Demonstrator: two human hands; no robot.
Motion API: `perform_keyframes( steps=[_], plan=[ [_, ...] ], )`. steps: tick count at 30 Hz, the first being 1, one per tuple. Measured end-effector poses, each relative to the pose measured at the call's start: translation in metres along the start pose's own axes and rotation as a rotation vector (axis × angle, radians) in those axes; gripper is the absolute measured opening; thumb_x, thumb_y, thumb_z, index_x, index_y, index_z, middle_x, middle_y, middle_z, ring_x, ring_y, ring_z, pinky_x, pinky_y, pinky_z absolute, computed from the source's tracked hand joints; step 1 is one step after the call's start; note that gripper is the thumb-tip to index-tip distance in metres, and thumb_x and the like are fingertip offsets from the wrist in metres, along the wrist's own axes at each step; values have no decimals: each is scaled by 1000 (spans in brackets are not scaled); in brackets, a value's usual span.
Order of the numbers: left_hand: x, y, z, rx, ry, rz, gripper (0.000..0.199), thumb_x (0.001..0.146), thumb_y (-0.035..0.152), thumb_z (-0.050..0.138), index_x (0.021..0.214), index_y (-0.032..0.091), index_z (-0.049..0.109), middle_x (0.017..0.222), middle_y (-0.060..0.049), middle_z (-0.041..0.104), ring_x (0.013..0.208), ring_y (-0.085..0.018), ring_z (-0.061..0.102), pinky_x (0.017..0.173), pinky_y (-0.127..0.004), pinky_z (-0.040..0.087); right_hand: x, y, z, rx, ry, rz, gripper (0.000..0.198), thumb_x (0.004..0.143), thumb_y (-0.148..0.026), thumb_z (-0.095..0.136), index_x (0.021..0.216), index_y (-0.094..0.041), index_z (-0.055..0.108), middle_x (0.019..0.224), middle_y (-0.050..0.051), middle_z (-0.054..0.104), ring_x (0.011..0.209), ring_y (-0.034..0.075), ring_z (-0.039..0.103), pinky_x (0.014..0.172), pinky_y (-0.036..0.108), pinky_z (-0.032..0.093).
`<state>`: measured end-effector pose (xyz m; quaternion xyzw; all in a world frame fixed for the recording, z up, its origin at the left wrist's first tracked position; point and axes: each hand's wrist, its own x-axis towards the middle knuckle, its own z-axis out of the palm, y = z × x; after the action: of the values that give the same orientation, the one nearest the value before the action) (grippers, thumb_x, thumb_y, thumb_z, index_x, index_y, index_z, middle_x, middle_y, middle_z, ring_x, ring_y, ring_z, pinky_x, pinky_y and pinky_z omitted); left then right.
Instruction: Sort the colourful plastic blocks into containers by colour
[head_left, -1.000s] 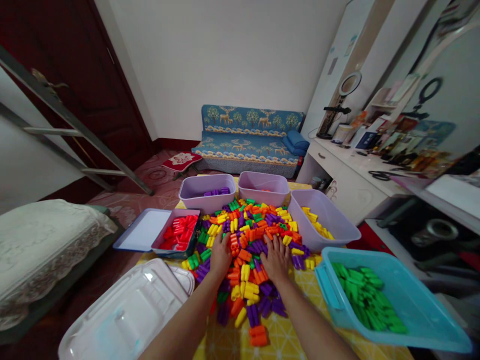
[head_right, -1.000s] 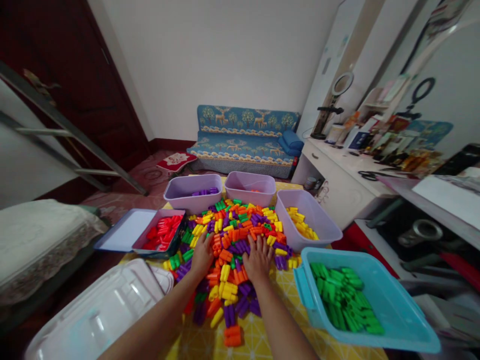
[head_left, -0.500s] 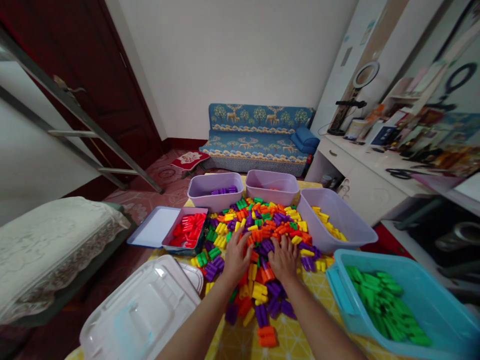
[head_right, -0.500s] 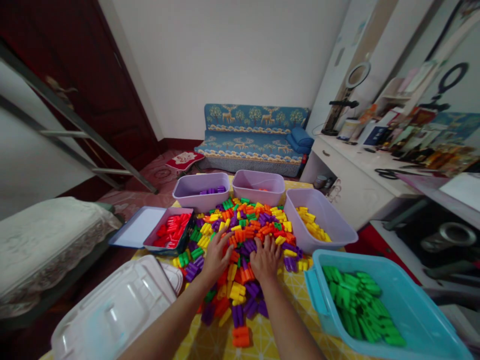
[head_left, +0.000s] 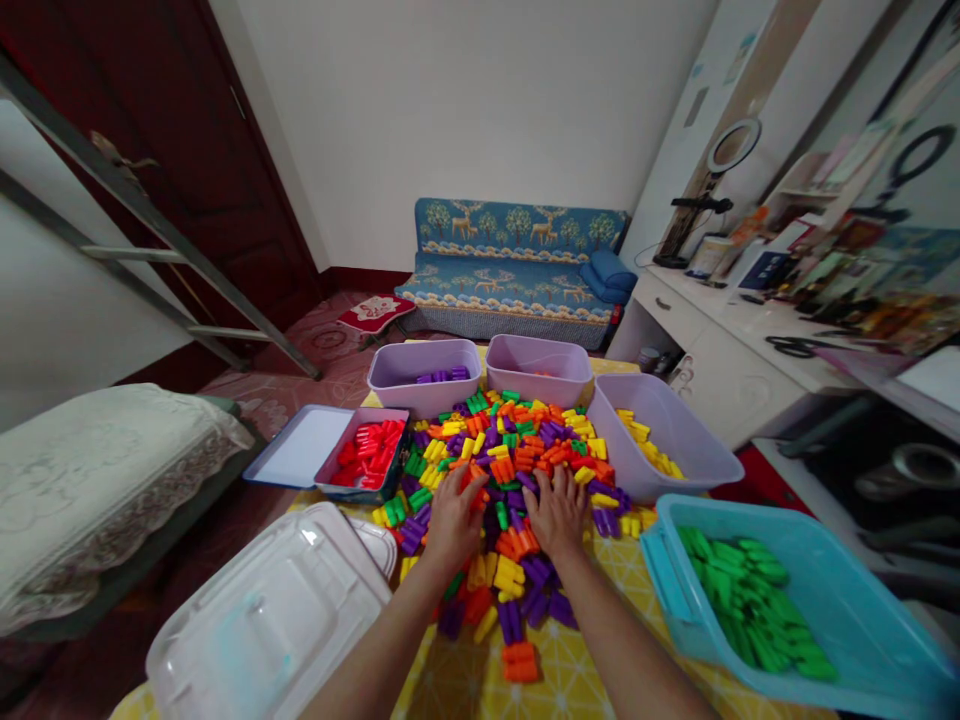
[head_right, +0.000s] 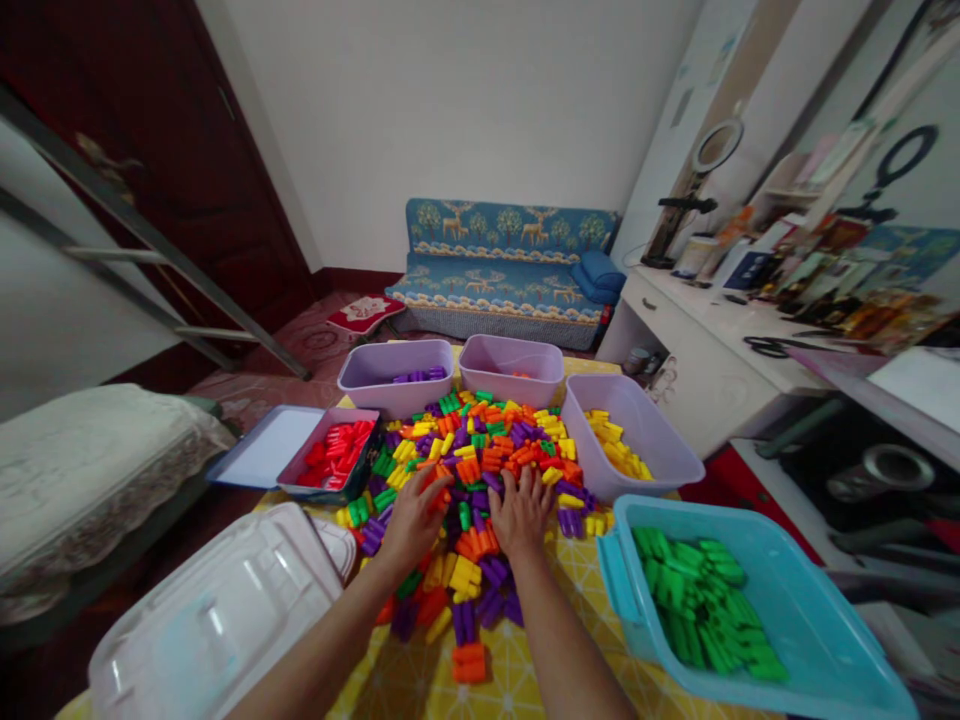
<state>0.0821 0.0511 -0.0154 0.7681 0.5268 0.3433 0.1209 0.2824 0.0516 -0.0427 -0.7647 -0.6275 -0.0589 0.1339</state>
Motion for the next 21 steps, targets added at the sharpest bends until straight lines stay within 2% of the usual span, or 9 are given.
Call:
perform_keyframes(
  steps=[3, 5, 9, 12, 15, 18, 21],
  plan=[
    [-1, 8, 2, -53, 70, 23, 35, 89, 18, 51, 121, 24, 64, 137, -12, 55, 128, -27, 50, 106, -48, 45, 0, 1, 0, 10, 5, -4, 47, 93, -45, 45, 131, -24, 59, 146, 16, 45, 137, 36, 35, 111, 57, 21],
    [-4, 17, 1, -89, 60, 83, 31, 91, 19, 50, 117, 25, 66, 134, -10, 58, 128, -25, 50, 107, -47, 43, 0, 1, 0, 20, 0, -6, 46, 92, -43, 46, 132, -24, 59, 146, 17, 45, 138, 36, 34, 111, 57, 20],
    [-16, 35, -2, -121, -83, 184, 27, 91, 19, 52, 109, 28, 70, 123, -6, 66, 127, -24, 51, 112, -51, 37, 0, 0, -2, 17, -15, -2, 46, 92, -38, 46, 133, -23, 57, 147, 16, 44, 139, 35, 33, 112, 56, 20],
    [-25, 46, -3, -122, -210, 193, 28, 88, 23, 58, 112, 30, 70, 124, -5, 67, 129, -26, 49, 114, -55, 31, -1, 0, -3, -3, -25, 0, 46, 91, -35, 48, 134, -23, 57, 148, 16, 43, 139, 35, 33, 113, 56, 19],
    [-30, 53, -2, -103, -302, 179, 47, 80, 27, 68, 126, 34, 62, 135, -5, 61, 133, -30, 44, 116, -61, 23, -1, 0, -4, -15, -34, 1, 45, 90, -34, 49, 133, -23, 58, 147, 16, 44, 139, 35, 33, 113, 55, 19],
    [-30, 58, 0, -80, -331, 161, 58, 78, 20, 67, 133, 35, 57, 138, -5, 58, 133, -30, 43, 117, -63, 17, -1, 0, -6, -20, -33, -2, 44, 90, -34, 49, 132, -23, 59, 147, 16, 45, 139, 35, 34, 113, 53, 19],
    [-27, 60, 2, -87, -306, 151, 51, 81, 16, 62, 129, 34, 60, 129, -6, 62, 127, -28, 49, 117, -60, 19, -1, -1, -6, -33, -44, 0, 45, 91, -33, 48, 133, -24, 58, 147, 15, 45, 139, 35, 34, 113, 53, 21]
  ],
)
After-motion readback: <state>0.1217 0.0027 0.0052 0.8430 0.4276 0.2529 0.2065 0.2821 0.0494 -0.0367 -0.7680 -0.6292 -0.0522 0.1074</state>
